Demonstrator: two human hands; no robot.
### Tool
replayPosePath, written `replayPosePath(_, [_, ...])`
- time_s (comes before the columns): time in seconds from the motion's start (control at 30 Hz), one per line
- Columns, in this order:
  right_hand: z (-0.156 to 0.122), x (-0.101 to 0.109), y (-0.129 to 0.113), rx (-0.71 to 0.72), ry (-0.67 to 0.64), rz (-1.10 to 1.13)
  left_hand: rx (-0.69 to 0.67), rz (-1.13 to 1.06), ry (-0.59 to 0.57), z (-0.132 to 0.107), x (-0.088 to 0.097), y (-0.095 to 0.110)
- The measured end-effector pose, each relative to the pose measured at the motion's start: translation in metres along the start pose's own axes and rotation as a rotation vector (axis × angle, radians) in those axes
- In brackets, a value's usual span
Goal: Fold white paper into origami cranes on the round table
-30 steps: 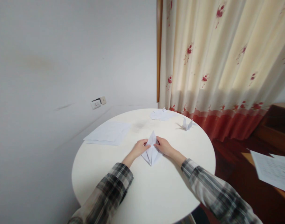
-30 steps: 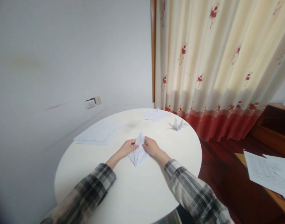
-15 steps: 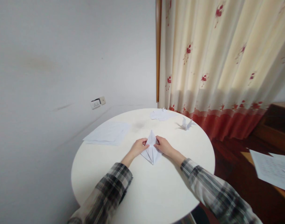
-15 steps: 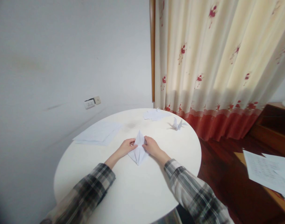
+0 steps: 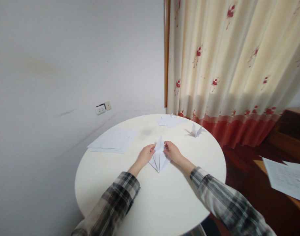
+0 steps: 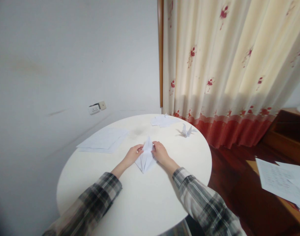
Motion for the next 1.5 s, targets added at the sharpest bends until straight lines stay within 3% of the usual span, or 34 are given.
replayPosePath(0.37, [-0.001, 0.004, 0.002, -0.039, 0.013, 0.046, -0.03, 0.091, 0.103, -0.006, 0.01, 0.001])
replayPosePath(0.67, [-0.001, 0.005, -0.002, 0.011, 0.0, -0.016, -0.066, 0.154, 0.047, -0.004, 0.004, 0.005])
replayPosePath(0.9, [-0.001, -0.004, -0.007, 0.073, -0.08, -0.023, -0.094, 0.164, 0.024, -0.006, 0.005, 0.013])
replayPosePath(1.3, [-0.006, 0.015, -0.01, -0.001, 0.023, -0.022, -0.107, 0.086, -0.03, -0.008, -0.001, 0.014])
replayPosePath(1.5, [-0.01, 0.008, -0.026, 0.165, -0.035, 0.059, -0.174, 0.017, -0.097, -0.007, -0.01, 0.019])
Point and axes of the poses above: each hand's wrist, its own z-axis towards the middle knuckle, its own x-axis out of the back of the hand, y = z × x, the point moved 9 cm from there along z, towards the middle knuckle, and after that the axes turned 2 degrees about -z, right-handed, at the moved point
